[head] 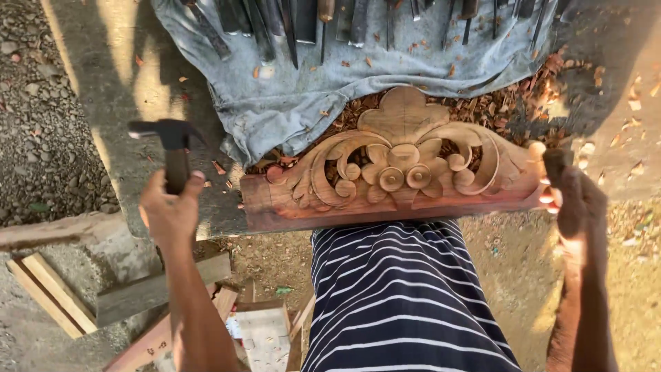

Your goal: Carving intricate patterns into a wooden furniture ornament using a chisel and mallet.

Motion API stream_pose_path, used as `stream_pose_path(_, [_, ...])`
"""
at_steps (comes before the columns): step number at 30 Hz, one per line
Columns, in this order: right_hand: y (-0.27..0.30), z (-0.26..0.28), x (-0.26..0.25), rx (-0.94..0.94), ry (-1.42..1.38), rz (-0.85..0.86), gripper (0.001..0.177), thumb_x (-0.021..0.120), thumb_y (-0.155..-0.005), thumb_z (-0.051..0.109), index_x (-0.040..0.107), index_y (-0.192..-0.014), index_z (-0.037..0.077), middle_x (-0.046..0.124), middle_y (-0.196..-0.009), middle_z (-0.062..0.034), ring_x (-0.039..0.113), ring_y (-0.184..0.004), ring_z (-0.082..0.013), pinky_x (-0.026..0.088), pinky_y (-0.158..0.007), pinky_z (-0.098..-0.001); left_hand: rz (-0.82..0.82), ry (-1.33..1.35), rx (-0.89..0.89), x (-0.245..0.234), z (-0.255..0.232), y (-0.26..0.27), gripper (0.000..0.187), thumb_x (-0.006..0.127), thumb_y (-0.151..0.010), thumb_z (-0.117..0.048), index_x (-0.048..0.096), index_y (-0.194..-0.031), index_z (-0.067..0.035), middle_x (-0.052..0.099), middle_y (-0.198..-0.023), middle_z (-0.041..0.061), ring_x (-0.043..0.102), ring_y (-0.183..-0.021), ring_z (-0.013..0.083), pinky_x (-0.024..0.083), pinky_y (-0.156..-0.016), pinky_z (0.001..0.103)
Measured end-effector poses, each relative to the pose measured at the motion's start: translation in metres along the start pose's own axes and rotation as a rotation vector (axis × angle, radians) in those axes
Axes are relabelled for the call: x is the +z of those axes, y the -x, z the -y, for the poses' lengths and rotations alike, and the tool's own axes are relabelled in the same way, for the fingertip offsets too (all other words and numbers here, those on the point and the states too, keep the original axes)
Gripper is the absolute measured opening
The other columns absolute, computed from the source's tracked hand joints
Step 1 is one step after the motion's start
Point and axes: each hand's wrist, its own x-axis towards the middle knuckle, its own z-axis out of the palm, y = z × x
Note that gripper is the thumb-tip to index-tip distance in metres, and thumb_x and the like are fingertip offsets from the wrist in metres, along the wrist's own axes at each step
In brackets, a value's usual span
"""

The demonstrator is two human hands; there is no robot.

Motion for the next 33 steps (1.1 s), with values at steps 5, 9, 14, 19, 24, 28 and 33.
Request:
stream_pose_path(5, [0.035,-0.038,0.03,0.065,0.066,0.038,0.048,0.048,-0.117,0.041,0.064,-0.108,-0.004,0.067,-0.092,-0.0086,0.053,-0.074,-0.0161,0.043,-0.063,-0.0308,0.034,-0.072,-0.01,0.008,0.032,-0.055,0.036,0.087,-0.09,-0.035,0.072,-0.105,-0.006,0.069,-0.091,0.013,0.065,-0.079,0.0265,0.051,-0.072,0.045])
stream_pose_path(9, [0.04,-0.002,0.049,0.078,0.041,-0.005,0.04,0.05,-0.114,0.037,0.065,-0.115,-0.001,0.067,-0.09,-0.0071,0.057,-0.077,-0.0145,0.047,-0.069,-0.029,0.082,0.001,-0.007,0.018,0.043,-0.074,0.038,0.084,-0.091,-0.033,0.066,-0.11,-0.006,0.068,-0.091,0.01,0.066,-0.078,0.0262,0.053,-0.072,0.046])
stream_pose_path(14, [0.012,0.008,0.048,-0.013,-0.056,-0.097,0.035,0.056,-0.113,0.033,0.063,-0.117,-0.001,0.066,-0.095,-0.0041,0.057,-0.083,-0.0113,0.047,-0.075,-0.0283,0.067,-0.124,0.108,0.028,0.052,-0.089,0.045,0.083,-0.09,-0.039,0.063,-0.109,-0.003,0.069,-0.092,0.016,0.067,-0.08,0.0363,0.051,-0.071,0.055])
stream_pose_path(19, [-0.052,0.062,0.058,-0.064,-0.107,-0.101,0.035,0.064,-0.105,0.028,0.059,-0.123,-0.001,0.064,-0.092,-0.003,0.061,-0.076,-0.0066,0.049,-0.062,-0.0238,0.015,-0.239,0.05,0.03,0.046,-0.083,0.044,0.079,-0.086,-0.041,0.066,-0.111,-0.007,0.07,-0.084,0.017,0.068,-0.081,0.0416,0.054,-0.077,0.056])
stream_pose_path(24, [-0.146,0.115,0.092,-0.138,0.031,-0.124,0.032,0.067,-0.103,0.025,0.061,-0.121,-0.002,0.066,-0.089,-0.0065,0.063,-0.068,-0.0102,0.049,-0.054,-0.0258,0.025,-0.213,0.023,0.037,0.052,-0.081,0.042,0.076,-0.09,-0.041,0.063,-0.109,-0.006,0.07,-0.085,0.016,0.069,-0.074,0.0389,0.053,-0.07,0.054])
stream_pose_path(28, [-0.216,0.119,0.115,-0.293,0.361,-0.274,0.035,0.076,-0.101,0.03,0.065,-0.113,-0.002,0.071,-0.091,-0.0084,0.068,-0.079,-0.0182,0.054,-0.07,-0.0357,-0.025,-0.165,0.074,0.031,0.038,-0.083,0.039,0.076,-0.085,-0.039,0.065,-0.106,-0.008,0.071,-0.084,0.015,0.07,-0.073,0.0379,0.054,-0.071,0.052])
stream_pose_path(33, [-0.258,0.12,0.13,-0.397,0.465,-0.313,0.035,0.08,-0.098,0.031,0.066,-0.11,0.001,0.07,-0.09,-0.0104,0.067,-0.082,-0.0242,0.051,-0.078,-0.0438,-0.015,-0.219,-0.01,0.032,0.034,-0.081,0.041,0.076,-0.086,-0.041,0.064,-0.106,-0.007,0.071,-0.081,0.016,0.07,-0.074,0.0415,0.055,-0.073,0.053])
